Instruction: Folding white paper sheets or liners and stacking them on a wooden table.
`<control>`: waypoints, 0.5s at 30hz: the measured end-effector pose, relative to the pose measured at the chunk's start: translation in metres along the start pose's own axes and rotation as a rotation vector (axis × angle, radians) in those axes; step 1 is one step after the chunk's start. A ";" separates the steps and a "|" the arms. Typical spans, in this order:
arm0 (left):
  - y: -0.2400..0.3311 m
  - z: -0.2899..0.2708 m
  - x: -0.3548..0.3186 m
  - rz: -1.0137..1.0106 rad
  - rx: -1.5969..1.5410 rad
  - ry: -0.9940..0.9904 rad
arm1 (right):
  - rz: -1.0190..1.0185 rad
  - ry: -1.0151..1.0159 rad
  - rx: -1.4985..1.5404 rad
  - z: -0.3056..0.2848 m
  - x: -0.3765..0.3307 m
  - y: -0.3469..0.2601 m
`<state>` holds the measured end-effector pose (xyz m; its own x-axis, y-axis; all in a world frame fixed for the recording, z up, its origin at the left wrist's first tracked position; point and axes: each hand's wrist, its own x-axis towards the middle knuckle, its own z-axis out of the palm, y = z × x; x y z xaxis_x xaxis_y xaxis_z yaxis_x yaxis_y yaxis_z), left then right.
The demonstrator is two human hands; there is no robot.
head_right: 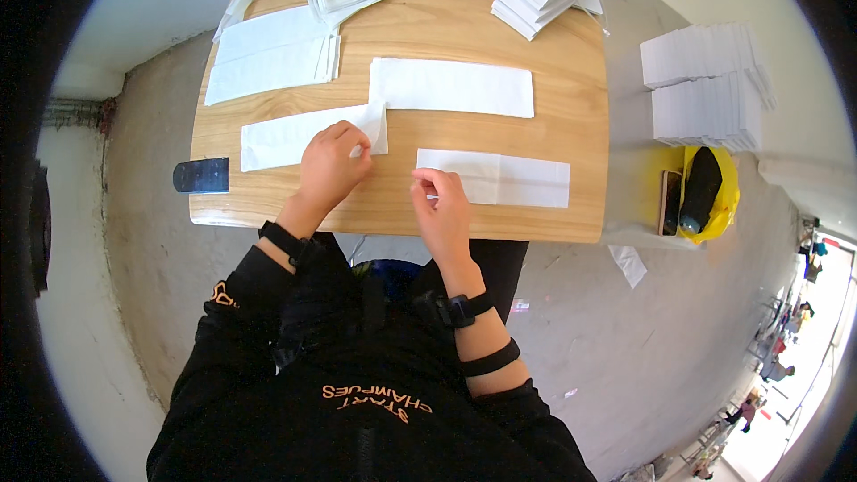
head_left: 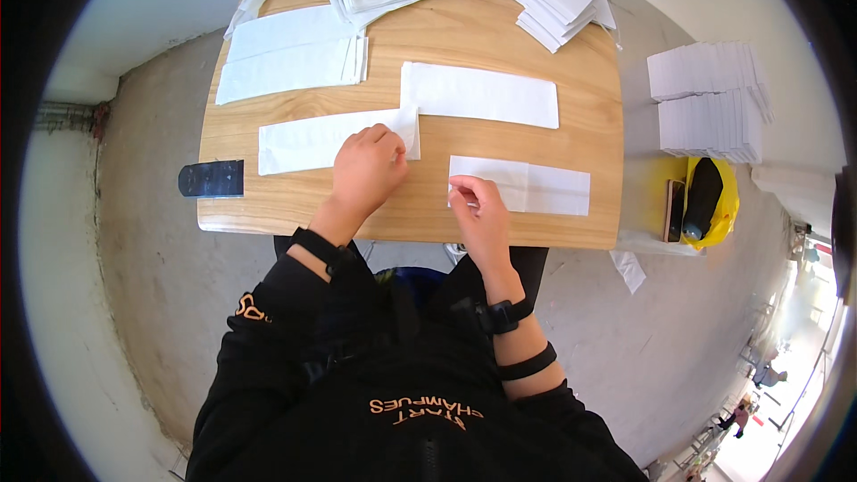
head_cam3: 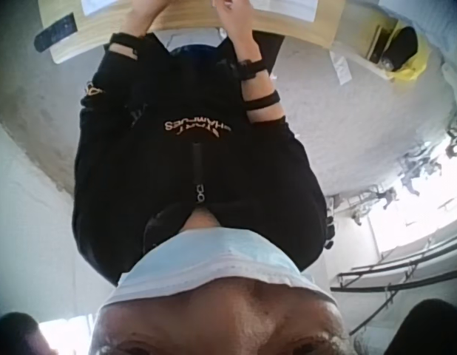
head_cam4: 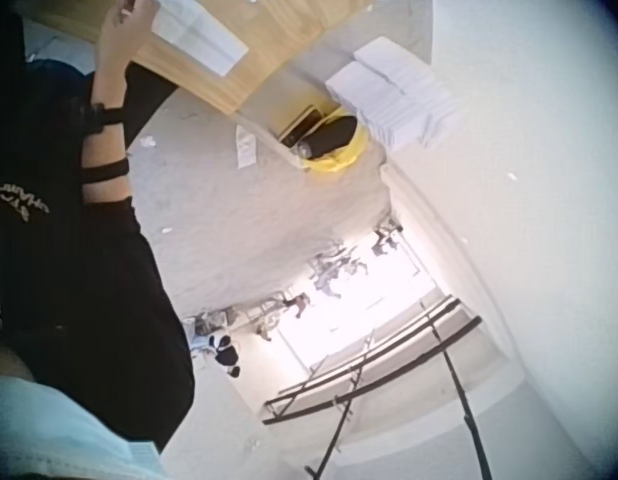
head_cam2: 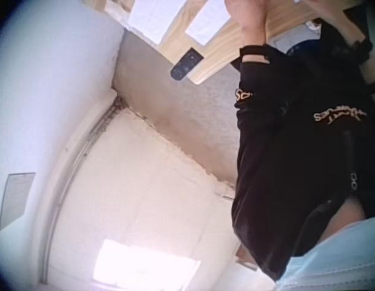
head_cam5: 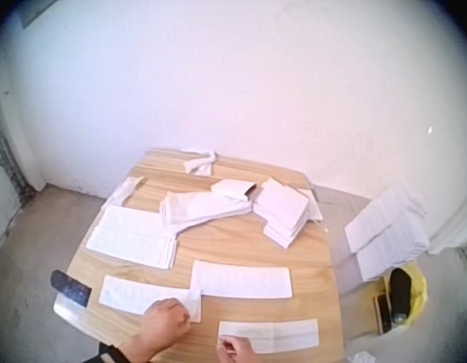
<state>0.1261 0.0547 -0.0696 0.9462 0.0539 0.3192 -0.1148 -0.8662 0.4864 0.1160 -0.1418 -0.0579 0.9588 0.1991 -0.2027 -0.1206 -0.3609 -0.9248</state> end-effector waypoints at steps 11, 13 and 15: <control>0.016 -0.025 -0.021 -0.516 -0.600 -0.061 | -0.040 -0.089 0.294 0.047 0.023 -0.015; 0.018 -0.028 -0.026 -0.492 -0.627 -0.086 | -0.150 -0.061 0.079 0.044 0.019 -0.031; 0.022 -0.029 -0.031 -0.493 -0.636 -0.094 | -0.159 -0.058 0.039 0.041 0.015 -0.033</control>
<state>0.0856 0.0485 -0.0447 0.9510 0.2891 -0.1092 0.1992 -0.3036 0.9317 0.1241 -0.0897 -0.0438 0.9502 0.3037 -0.0704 0.0201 -0.2851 -0.9583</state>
